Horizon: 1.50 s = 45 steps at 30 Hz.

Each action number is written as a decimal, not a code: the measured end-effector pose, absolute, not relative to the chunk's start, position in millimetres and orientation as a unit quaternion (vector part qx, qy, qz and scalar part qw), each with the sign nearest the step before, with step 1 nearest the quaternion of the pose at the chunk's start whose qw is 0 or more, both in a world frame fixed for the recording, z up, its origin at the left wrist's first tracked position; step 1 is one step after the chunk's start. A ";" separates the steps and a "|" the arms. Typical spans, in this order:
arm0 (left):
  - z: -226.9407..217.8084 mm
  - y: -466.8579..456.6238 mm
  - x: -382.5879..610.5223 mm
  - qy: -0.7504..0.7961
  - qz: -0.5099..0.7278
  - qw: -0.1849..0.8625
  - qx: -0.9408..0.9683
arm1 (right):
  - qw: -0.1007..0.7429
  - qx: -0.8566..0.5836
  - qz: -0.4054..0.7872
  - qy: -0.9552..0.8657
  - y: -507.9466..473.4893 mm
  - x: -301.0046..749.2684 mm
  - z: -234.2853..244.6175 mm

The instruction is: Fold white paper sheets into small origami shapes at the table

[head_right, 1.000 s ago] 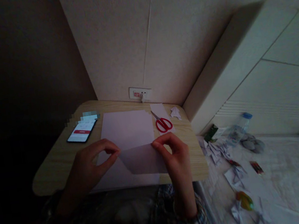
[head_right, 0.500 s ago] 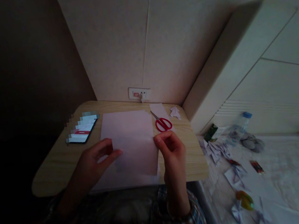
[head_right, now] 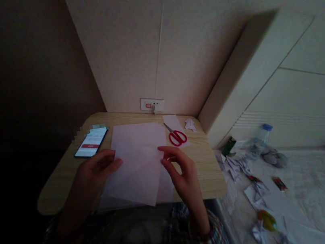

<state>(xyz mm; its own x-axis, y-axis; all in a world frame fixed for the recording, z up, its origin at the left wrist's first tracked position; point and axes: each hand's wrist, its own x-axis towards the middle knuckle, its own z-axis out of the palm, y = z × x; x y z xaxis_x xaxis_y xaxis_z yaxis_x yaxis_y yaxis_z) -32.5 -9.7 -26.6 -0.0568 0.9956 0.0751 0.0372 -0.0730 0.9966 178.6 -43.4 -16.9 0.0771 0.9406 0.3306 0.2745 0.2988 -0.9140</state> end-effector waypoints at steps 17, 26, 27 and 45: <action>-64.7 -18.8 -38.2 0.444 0.379 0.608 0.538 | 0.485 -0.519 0.404 -0.576 -36.7 170.6 -75.8; -81.7 -17.5 -37.0 0.502 0.361 0.532 0.578 | 0.397 -0.543 0.243 -0.699 -41.9 171.5 -91.6; -84.5 -17.0 -36.6 0.505 0.363 0.531 0.576 | 0.377 -0.544 0.216 -0.718 -43.2 170.2 -93.8; -111.0 -12.0 -40.0 0.522 0.340 0.460 0.632 | 0.276 -0.467 0.253 -0.801 -45.3 157.1 -103.1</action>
